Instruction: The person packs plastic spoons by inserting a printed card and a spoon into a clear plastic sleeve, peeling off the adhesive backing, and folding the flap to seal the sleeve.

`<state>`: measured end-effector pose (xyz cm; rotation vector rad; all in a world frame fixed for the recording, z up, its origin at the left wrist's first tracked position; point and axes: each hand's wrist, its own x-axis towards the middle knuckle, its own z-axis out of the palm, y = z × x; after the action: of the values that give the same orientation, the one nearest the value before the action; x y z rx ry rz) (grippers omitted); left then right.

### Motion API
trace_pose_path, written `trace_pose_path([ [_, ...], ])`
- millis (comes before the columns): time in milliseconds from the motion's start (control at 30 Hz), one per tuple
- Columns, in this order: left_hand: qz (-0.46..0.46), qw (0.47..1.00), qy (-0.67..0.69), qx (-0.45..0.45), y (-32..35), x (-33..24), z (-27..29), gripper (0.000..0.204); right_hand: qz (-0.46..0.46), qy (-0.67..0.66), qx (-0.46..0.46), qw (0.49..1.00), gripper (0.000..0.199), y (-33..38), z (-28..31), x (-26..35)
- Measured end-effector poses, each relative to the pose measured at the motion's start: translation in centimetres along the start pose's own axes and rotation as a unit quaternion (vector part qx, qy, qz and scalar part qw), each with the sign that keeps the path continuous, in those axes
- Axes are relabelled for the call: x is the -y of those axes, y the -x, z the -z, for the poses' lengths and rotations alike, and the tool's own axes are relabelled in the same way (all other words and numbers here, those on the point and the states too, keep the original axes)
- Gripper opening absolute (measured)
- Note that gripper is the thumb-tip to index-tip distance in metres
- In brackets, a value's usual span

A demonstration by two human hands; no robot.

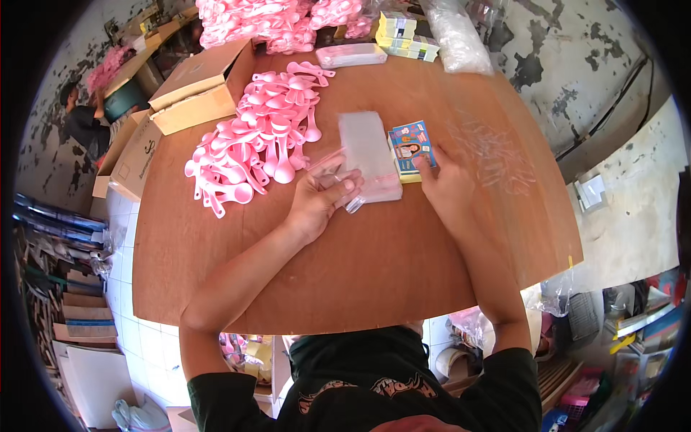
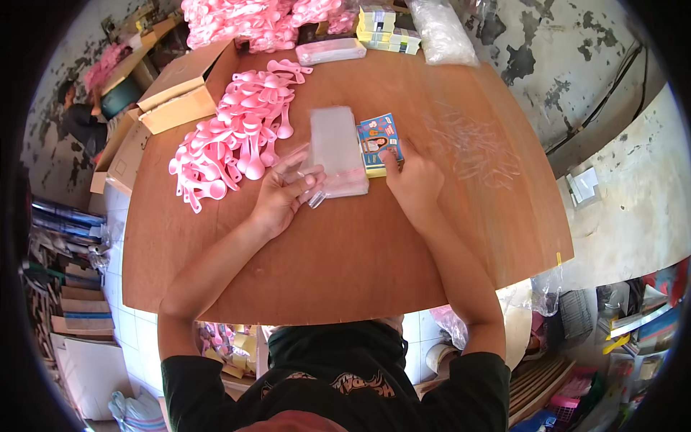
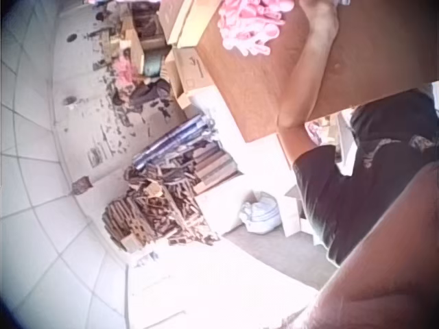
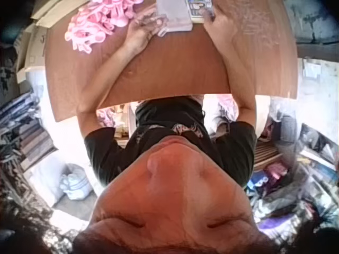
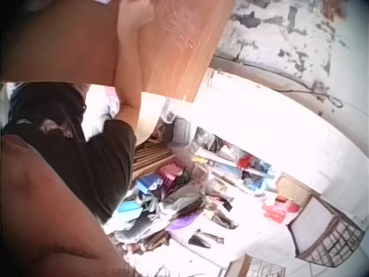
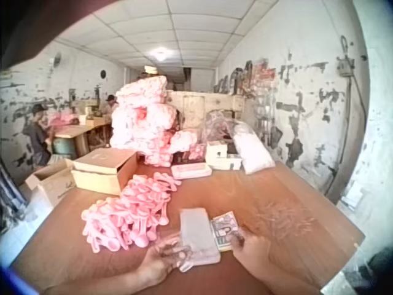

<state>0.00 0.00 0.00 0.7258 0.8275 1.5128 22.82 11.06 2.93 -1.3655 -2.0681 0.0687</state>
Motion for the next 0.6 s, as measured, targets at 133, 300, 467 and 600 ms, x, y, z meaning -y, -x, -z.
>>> trace_pose_path([
  [133,-0.012,0.999,0.031,-0.024,0.4,-0.3,-0.3,0.051,0.052,-0.206,-0.084,0.974,0.019,0.9,0.3,0.7],
  [300,-0.038,0.994,0.072,-0.08,0.3,-0.6,-0.4,0.048,-0.111,-0.381,0.195,0.897,0.021,2.4,2.6,3.3],
  [467,-0.053,0.993,0.071,-0.082,0.2,-0.3,0.0,0.048,-0.159,-0.443,0.298,0.831,0.02,3.3,2.2,4.0],
  [600,-0.055,0.994,0.065,-0.07,0.0,0.2,0.1,0.046,-0.17,-0.475,0.29,0.814,0.021,3.8,1.7,4.1],
])
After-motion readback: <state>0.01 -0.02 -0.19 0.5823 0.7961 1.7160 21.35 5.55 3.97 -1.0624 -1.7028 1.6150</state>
